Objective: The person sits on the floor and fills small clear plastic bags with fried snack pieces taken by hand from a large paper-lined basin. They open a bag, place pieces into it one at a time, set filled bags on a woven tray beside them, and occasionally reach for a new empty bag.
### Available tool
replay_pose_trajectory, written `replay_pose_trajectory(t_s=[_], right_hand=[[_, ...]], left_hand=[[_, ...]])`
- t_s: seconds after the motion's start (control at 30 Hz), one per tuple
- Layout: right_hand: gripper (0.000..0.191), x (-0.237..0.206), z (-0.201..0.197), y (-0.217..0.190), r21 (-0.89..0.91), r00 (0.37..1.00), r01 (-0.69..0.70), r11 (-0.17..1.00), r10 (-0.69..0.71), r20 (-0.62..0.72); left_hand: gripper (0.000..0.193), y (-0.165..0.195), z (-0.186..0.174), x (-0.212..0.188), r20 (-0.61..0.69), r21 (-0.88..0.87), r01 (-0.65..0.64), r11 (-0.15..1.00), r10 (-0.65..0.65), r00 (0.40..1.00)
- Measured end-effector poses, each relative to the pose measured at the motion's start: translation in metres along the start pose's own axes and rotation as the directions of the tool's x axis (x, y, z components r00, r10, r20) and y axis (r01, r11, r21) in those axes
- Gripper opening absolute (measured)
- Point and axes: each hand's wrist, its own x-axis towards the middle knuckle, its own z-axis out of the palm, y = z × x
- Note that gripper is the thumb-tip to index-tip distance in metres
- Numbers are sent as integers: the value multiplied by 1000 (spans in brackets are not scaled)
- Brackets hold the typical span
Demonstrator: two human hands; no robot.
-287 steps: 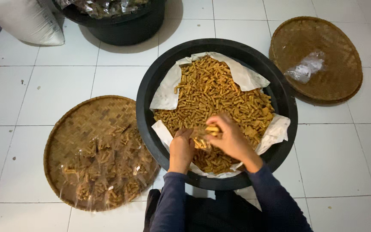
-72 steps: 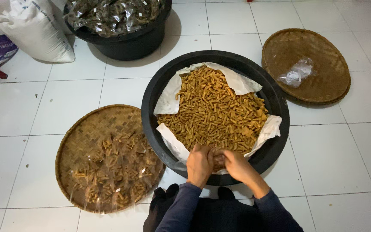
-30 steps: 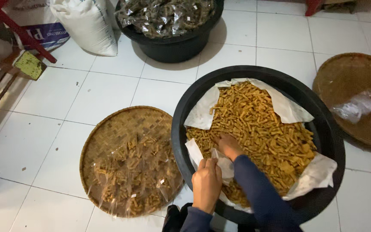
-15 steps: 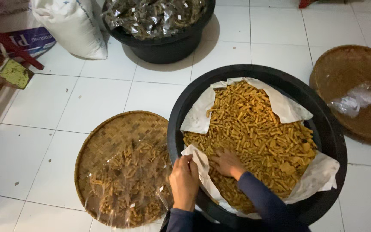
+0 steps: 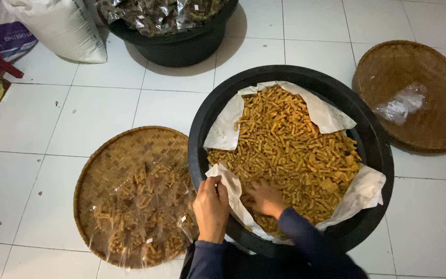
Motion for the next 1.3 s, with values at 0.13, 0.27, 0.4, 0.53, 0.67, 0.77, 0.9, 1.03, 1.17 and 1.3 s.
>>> replay_pose_trajectory(t_s=[0.13, 0.27, 0.4, 0.53, 0.67, 0.77, 0.9, 1.03, 1.17, 1.3], right_hand=[[78, -33, -1, 63, 90, 988, 154, 984, -151, -33], [62, -71, 6, 115, 529, 852, 156, 834, 157, -499], [43, -71, 16, 115, 729, 905, -205, 653, 410, -113], [66, -74, 32, 83, 252, 984, -143, 957, 166, -72], [27, -74, 36, 78, 330, 955, -295, 897, 286, 75], [32, -78, 30, 97, 209, 958, -282, 936, 288, -2], [36, -83, 6, 125, 106, 818, -558, 823, 567, -97], [62, -54, -16, 98, 222, 797, -528, 820, 568, -202], [103, -21, -9, 34, 362, 932, -333, 871, 361, -11], [80, -19, 16, -3, -32, 950, -300, 953, 296, -103]], left_hand=[[16, 0, -4, 0, 6, 9, -3, 1000, 3, 1000], [15, 2, -3, 0, 7, -18, -15, 1000, 15, 1000], [14, 9, 0, -4, 39, -7, -22, 1000, 22, 999], [15, 16, 3, -5, 52, -43, -36, 998, 39, 998], [14, 18, 4, -5, 54, -42, -62, 997, 64, 996], [14, 18, 4, -5, 51, -24, -86, 996, 88, 995], [14, 17, 3, -5, 58, -28, -51, 998, 52, 997], [14, 18, 4, -7, 84, -11, -31, 999, 32, 996], [15, 20, 6, -6, 83, -16, -49, 999, 50, 995], [16, 20, 5, -4, 101, 5, -28, 1000, 28, 995]])
